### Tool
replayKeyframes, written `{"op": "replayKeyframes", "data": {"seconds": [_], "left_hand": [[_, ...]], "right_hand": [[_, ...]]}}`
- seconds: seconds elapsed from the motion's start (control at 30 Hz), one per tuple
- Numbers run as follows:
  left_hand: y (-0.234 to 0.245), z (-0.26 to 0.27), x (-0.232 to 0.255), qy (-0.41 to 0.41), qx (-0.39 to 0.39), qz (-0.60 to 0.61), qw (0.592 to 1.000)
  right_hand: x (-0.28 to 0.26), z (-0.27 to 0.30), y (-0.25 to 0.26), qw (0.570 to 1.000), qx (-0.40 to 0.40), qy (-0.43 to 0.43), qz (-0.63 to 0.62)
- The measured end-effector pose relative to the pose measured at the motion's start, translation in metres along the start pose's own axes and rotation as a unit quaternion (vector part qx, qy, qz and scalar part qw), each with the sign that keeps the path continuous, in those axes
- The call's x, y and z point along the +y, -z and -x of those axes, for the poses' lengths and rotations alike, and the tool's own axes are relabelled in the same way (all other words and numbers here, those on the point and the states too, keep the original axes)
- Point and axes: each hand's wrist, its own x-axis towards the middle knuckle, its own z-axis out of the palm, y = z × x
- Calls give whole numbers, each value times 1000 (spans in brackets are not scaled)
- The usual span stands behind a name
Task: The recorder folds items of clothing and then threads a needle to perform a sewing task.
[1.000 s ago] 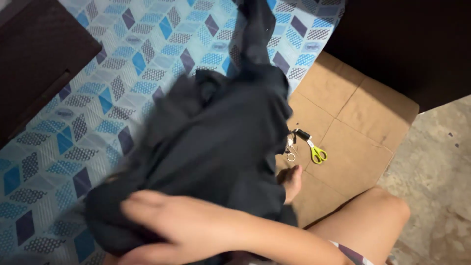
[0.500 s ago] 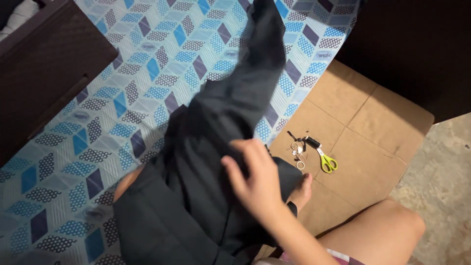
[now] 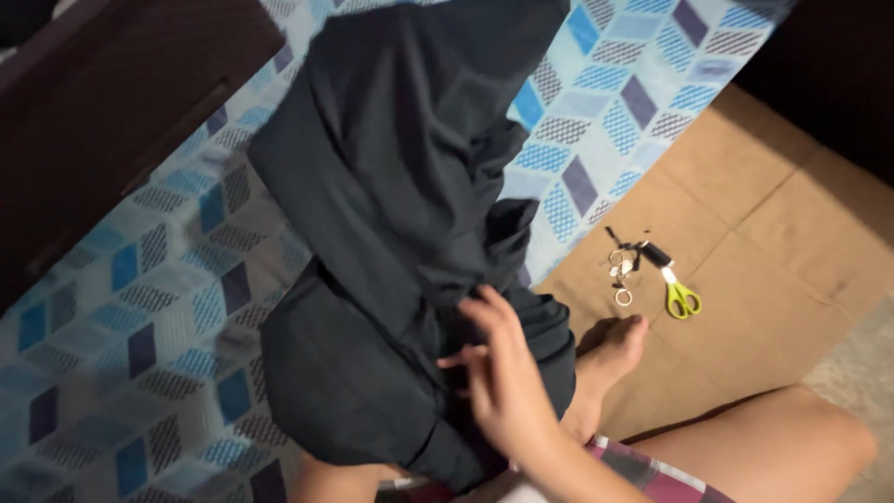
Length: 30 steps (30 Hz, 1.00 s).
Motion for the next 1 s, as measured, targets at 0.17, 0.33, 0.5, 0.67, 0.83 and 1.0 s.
{"op": "replayKeyframes", "data": {"seconds": [0.17,0.33,0.5,0.67,0.83,1.0], "left_hand": [[-15,14,-7,15,-17,-12,1000],[-17,7,16,9,-31,-22,999],[-22,-18,36,-6,-41,-32,999],[-27,-32,44,-9,-51,-47,998],[-17,-62,56,-23,-55,-68,996],[-8,-81,55,-32,-63,-91,993]], "right_hand": [[3,-30,22,981,-37,-111,155],[15,-51,48,994,76,-39,73],[-12,-64,66,965,235,-52,-108],[-84,-33,41,954,90,215,189],[-82,-2,26,961,36,185,203],[-58,-1,25,967,31,127,217]]}}
